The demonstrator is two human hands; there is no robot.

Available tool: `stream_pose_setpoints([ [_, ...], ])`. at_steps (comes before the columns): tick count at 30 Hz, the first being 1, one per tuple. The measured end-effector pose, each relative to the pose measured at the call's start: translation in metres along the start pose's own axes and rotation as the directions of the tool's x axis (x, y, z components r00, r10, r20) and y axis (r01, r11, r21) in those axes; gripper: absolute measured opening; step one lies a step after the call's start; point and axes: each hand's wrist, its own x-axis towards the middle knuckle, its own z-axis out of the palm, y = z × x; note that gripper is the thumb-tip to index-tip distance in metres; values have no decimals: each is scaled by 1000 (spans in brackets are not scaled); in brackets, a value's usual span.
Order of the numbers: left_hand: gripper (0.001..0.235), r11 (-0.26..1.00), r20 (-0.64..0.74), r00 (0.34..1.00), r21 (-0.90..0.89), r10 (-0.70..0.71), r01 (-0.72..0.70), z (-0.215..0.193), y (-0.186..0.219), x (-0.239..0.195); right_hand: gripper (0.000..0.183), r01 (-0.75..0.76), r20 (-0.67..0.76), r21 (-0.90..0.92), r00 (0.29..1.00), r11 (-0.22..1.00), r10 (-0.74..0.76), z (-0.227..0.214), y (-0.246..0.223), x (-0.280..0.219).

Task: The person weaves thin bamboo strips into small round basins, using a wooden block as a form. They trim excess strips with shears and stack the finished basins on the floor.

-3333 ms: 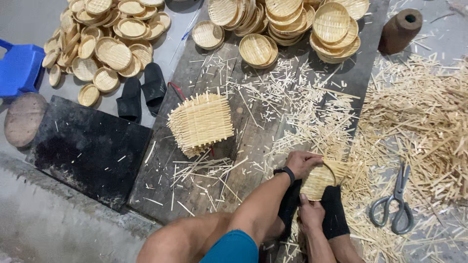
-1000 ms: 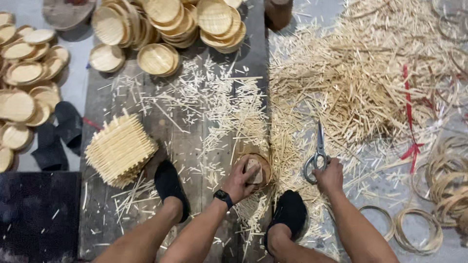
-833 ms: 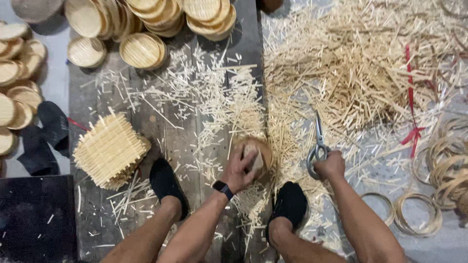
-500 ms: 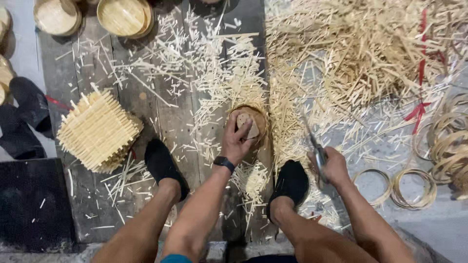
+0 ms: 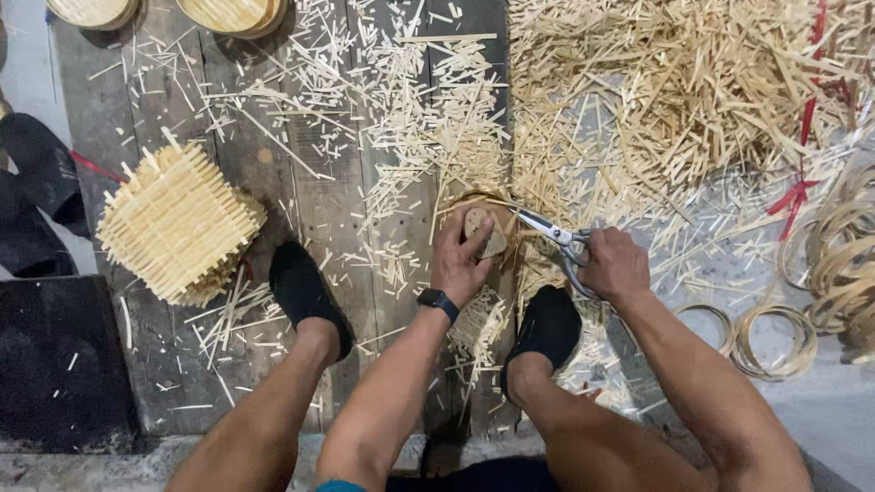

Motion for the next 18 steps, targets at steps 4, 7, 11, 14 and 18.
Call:
stream_pose_setpoints([
  [4, 89, 999, 56, 998, -31, 33, -31, -3, -9, 2, 53, 160, -314, -4, 937, 987, -153, 16, -7, 20],
  [7, 82, 996, 114, 990, 23, 78, -81, -15, -12, 6, 37, 50, -34, -9, 998, 999, -50, 21, -5, 29],
  [11, 89, 931, 124, 926, -32, -358, 364, -16, 9, 8, 36, 28, -4, -6, 1000, 1000, -28, 8, 4, 26],
  [14, 90, 949, -24, 950, 31, -312, 313, -5, 25, 9, 46, 88, -109, -20, 990, 996, -89, 6, -6, 31],
  [18, 81, 962, 80, 958, 33, -274, 272, -1, 22, 4, 44, 29, 58, -43, 998, 999, -26, 8, -8, 35],
])
